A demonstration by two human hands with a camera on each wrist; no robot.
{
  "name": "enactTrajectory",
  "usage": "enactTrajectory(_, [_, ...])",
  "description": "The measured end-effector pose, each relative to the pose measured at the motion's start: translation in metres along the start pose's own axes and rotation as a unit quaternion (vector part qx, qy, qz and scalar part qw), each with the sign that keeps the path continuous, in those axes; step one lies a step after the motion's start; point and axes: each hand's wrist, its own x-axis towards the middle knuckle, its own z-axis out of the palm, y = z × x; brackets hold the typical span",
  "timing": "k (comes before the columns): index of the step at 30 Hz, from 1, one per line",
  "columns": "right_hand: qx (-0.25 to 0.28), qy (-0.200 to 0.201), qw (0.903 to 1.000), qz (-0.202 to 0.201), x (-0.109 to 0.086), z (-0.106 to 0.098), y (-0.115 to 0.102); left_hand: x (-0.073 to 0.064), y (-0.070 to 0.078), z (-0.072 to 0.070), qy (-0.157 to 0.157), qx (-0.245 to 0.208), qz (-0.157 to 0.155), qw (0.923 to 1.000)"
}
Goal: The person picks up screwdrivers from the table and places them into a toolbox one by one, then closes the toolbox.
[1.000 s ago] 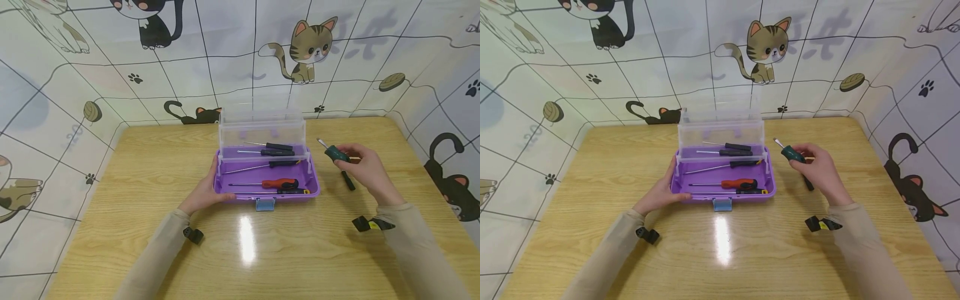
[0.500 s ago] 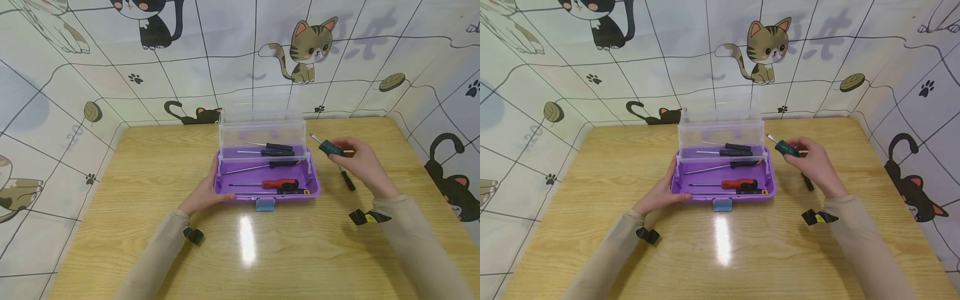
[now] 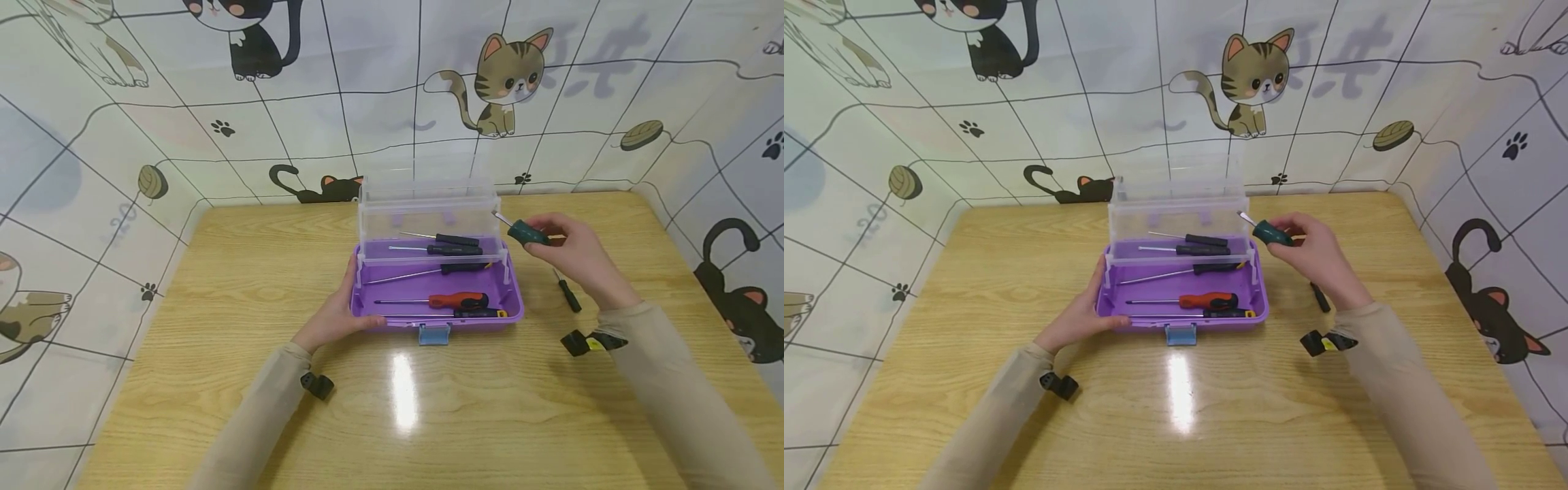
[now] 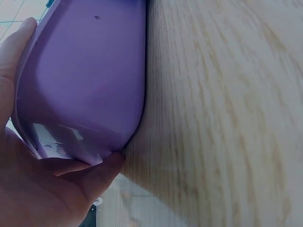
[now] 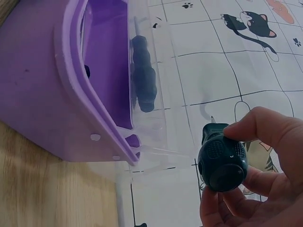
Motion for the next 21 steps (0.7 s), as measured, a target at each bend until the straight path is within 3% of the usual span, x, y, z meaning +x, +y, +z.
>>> enactTrajectory(21, [0.019,-0.039,0.9989,-0.019,0.026,0.011,-0.014,0.002,-0.004,-0.002,-0.019,-0.008,0.009,0.9998])
